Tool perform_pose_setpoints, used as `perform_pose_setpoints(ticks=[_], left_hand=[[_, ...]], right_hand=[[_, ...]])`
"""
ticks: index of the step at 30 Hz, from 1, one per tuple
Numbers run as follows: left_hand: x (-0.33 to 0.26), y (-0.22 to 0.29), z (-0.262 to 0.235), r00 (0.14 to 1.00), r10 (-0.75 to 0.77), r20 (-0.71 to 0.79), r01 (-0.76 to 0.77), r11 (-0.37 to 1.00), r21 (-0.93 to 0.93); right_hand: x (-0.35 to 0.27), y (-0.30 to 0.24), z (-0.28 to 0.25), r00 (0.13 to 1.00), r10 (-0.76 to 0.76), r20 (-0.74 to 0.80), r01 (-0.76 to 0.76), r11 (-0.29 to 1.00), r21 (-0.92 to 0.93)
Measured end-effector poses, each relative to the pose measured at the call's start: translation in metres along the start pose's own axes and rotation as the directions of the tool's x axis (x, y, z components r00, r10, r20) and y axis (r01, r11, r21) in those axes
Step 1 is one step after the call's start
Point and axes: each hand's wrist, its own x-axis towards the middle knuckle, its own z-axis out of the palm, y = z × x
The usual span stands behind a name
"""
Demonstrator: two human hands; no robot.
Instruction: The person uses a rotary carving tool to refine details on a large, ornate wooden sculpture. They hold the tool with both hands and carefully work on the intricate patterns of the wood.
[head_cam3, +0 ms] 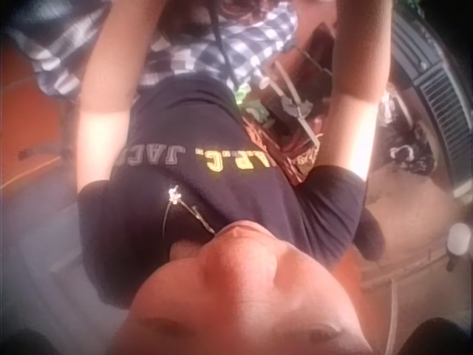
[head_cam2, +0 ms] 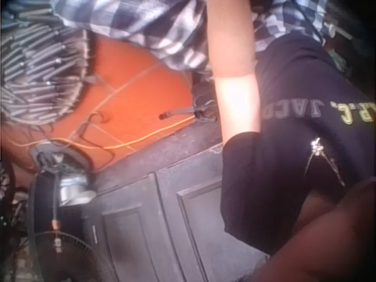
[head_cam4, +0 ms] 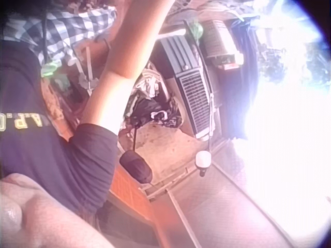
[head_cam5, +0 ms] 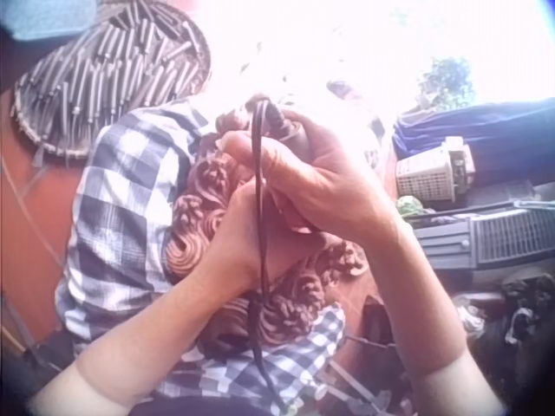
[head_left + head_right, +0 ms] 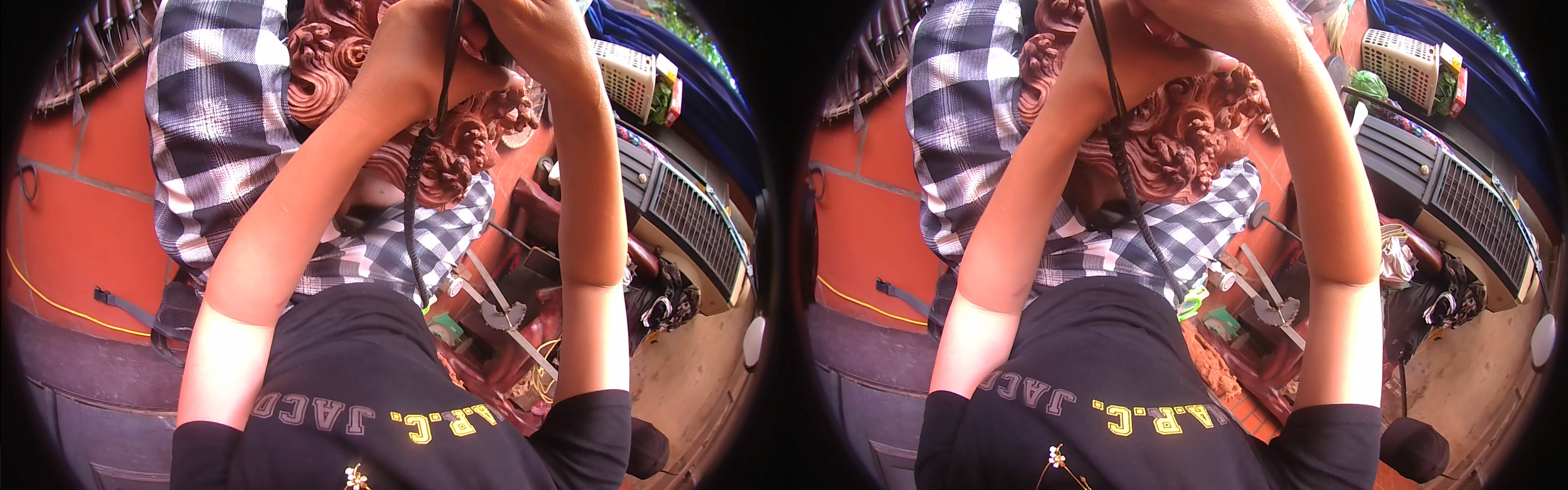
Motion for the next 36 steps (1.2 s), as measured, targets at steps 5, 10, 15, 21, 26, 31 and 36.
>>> perform_pose_setpoints(ticks=[5,10,15,21,26,31,36], left_hand=[[0.001,-0.001,0.001,1.000,0.023,0.014,-0.023,1.000,-0.008],[0.000,0.008,0.000,1.000,-0.002,-0.005,0.002,1.000,-0.014],[-0.002,-0.001,0.007,0.978,0.187,-0.087,-0.179,0.979,0.095],[0.003,0.026,0.006,0.931,0.335,-0.147,-0.342,0.939,-0.028],[-0.014,0.053,0.018,0.783,0.606,-0.136,-0.572,0.789,0.225],[-0.042,0.063,0.031,0.728,0.685,0.025,-0.616,0.637,0.464],[-0.067,0.058,0.058,0.757,0.650,0.067,-0.606,0.659,0.445]], right_hand=[[0.001,-0.005,-0.004,1.000,0.008,0.028,-0.007,0.999,-0.052],[0.008,0.006,-0.008,0.998,-0.068,-0.002,0.068,0.993,-0.096],[0.000,-0.012,-0.003,0.996,0.033,-0.086,-0.036,0.998,-0.041],[-0.018,-0.002,-0.038,0.968,-0.218,-0.121,0.245,0.923,0.298],[-0.083,-0.024,-0.054,0.855,-0.412,-0.316,0.400,0.911,-0.104],[-0.140,0.000,-0.052,0.874,-0.327,-0.360,0.244,0.935,-0.256],[-0.177,0.013,-0.030,0.860,-0.023,-0.509,0.065,0.996,0.065]])
